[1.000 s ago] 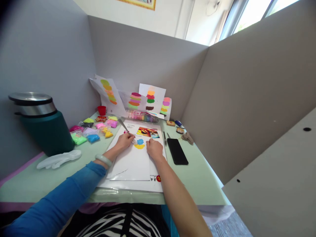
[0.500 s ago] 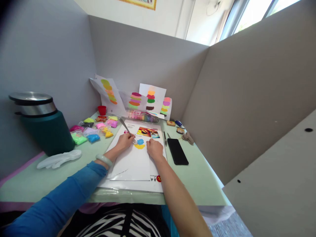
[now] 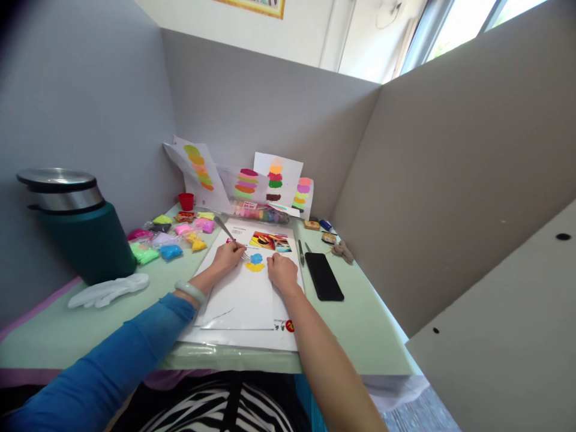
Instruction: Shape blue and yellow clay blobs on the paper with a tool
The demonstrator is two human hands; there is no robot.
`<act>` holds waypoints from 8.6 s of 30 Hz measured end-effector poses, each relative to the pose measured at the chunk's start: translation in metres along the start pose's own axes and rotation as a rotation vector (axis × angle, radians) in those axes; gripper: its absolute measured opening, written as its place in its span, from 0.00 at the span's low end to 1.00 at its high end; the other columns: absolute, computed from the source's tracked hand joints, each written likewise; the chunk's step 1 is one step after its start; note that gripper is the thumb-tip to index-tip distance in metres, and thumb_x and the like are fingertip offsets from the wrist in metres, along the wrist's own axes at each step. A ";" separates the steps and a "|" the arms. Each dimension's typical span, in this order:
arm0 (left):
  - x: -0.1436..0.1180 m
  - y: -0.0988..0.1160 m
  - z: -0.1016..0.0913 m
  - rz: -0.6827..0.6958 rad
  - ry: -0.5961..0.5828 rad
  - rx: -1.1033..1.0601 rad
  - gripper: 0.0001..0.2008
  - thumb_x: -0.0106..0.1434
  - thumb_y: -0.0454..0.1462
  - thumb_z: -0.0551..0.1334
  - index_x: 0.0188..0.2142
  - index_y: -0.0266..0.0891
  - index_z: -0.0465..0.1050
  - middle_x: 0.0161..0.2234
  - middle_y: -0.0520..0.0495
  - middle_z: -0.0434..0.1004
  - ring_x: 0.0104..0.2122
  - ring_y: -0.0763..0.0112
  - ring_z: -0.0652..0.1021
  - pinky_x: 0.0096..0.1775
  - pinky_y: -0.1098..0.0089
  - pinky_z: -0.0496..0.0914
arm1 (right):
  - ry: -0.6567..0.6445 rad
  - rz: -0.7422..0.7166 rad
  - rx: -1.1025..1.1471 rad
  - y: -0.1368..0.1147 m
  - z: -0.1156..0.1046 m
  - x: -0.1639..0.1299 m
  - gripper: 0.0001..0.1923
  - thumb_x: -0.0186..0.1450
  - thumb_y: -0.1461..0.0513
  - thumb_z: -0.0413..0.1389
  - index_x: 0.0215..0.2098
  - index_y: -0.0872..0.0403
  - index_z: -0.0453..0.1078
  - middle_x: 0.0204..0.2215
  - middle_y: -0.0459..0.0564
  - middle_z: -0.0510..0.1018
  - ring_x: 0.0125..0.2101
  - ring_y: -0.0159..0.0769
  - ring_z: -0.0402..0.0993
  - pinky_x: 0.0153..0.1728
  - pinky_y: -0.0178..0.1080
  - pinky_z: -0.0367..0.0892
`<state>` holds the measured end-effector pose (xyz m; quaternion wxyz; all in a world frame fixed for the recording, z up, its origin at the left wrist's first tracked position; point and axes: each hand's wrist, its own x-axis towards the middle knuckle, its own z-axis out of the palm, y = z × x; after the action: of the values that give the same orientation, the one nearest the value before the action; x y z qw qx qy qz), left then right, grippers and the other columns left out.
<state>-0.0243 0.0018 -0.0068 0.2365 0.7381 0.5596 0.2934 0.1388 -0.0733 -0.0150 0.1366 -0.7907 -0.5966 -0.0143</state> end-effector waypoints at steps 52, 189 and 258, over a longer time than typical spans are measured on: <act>0.001 -0.003 0.004 0.091 -0.028 0.051 0.12 0.59 0.34 0.54 0.36 0.38 0.77 0.39 0.46 0.78 0.41 0.65 0.75 0.44 0.72 0.66 | 0.003 0.004 0.010 0.001 0.000 0.001 0.18 0.67 0.55 0.40 0.39 0.53 0.69 0.34 0.51 0.77 0.36 0.37 0.71 0.32 0.34 0.56; -0.011 -0.003 -0.005 0.146 -0.104 0.303 0.12 0.58 0.35 0.53 0.36 0.43 0.74 0.38 0.48 0.78 0.39 0.66 0.75 0.38 0.72 0.66 | 0.291 0.118 0.793 0.020 0.007 0.011 0.20 0.62 0.53 0.41 0.23 0.53 0.68 0.17 0.46 0.71 0.22 0.35 0.68 0.27 0.33 0.58; 0.002 -0.018 -0.046 -0.026 -0.251 0.192 0.11 0.54 0.38 0.54 0.27 0.36 0.73 0.23 0.47 0.75 0.18 0.73 0.70 0.23 0.74 0.61 | 0.301 0.142 0.825 0.021 0.005 0.013 0.22 0.61 0.53 0.43 0.14 0.54 0.63 0.15 0.44 0.69 0.23 0.32 0.66 0.28 0.32 0.56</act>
<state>-0.0681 0.0095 0.0144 0.2366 0.7810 0.5605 0.1409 0.1618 -0.0655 -0.0214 0.5266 -0.6982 -0.4702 0.1192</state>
